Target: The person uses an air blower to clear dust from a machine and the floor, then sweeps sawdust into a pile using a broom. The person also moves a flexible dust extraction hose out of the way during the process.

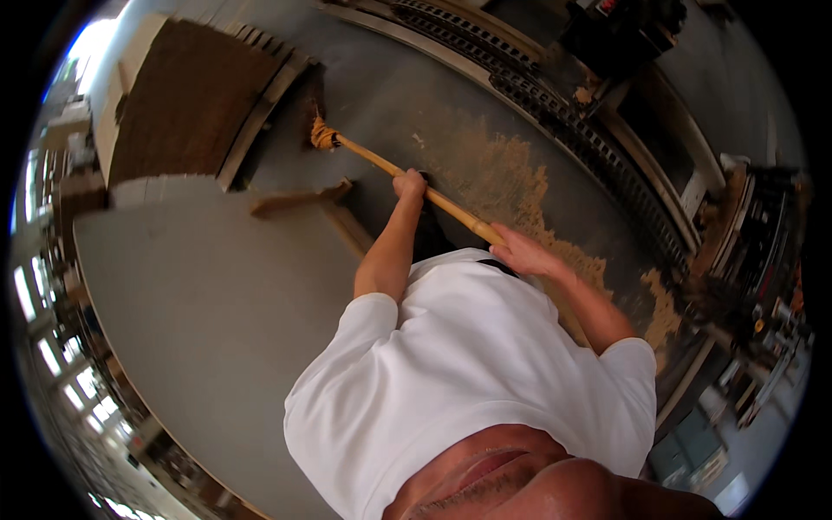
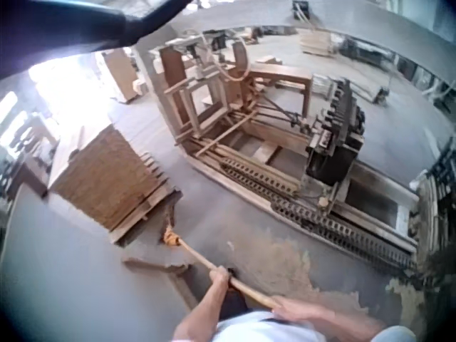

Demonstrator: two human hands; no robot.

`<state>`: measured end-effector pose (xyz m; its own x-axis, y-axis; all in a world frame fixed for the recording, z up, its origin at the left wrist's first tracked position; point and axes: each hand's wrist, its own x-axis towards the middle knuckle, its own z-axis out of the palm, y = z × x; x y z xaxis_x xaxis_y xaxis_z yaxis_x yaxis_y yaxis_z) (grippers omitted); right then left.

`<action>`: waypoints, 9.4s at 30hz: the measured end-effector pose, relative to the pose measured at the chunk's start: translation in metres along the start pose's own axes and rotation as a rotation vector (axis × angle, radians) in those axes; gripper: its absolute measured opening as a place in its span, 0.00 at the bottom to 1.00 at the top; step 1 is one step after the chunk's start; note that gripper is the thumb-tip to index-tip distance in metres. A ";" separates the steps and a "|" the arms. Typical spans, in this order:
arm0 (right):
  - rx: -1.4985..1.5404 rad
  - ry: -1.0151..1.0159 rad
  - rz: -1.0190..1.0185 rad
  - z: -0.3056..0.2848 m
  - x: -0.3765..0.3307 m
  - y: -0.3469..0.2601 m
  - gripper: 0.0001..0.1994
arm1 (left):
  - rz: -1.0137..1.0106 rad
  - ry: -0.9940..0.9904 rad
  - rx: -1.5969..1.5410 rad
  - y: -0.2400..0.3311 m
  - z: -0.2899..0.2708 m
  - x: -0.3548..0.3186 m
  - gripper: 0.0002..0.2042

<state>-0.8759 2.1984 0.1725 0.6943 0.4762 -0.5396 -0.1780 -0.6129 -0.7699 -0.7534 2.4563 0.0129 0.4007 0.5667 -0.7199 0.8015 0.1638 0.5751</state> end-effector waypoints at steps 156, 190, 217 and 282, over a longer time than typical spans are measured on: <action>0.613 1.986 1.396 0.141 -0.618 0.212 0.13 | 1.743 -2.357 1.294 -0.627 0.298 -0.658 0.11; 1.864 1.551 0.946 0.286 -0.627 0.606 0.20 | 1.743 -1.744 1.731 -0.800 0.497 -0.554 0.20; 1.203 1.689 1.273 0.224 -0.752 0.466 0.17 | 1.969 -1.900 2.127 -0.738 0.422 -0.687 0.10; 0.769 1.113 0.907 0.261 -1.142 0.655 0.17 | 1.280 -1.361 2.202 -0.950 0.319 -0.903 0.17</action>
<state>-1.9675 1.4178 0.1954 0.2456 -0.7203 -0.6487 -0.8361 0.1813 -0.5178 -1.7351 1.5320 -0.0075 -0.0594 -0.6305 -0.7739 -0.8508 -0.3735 0.3696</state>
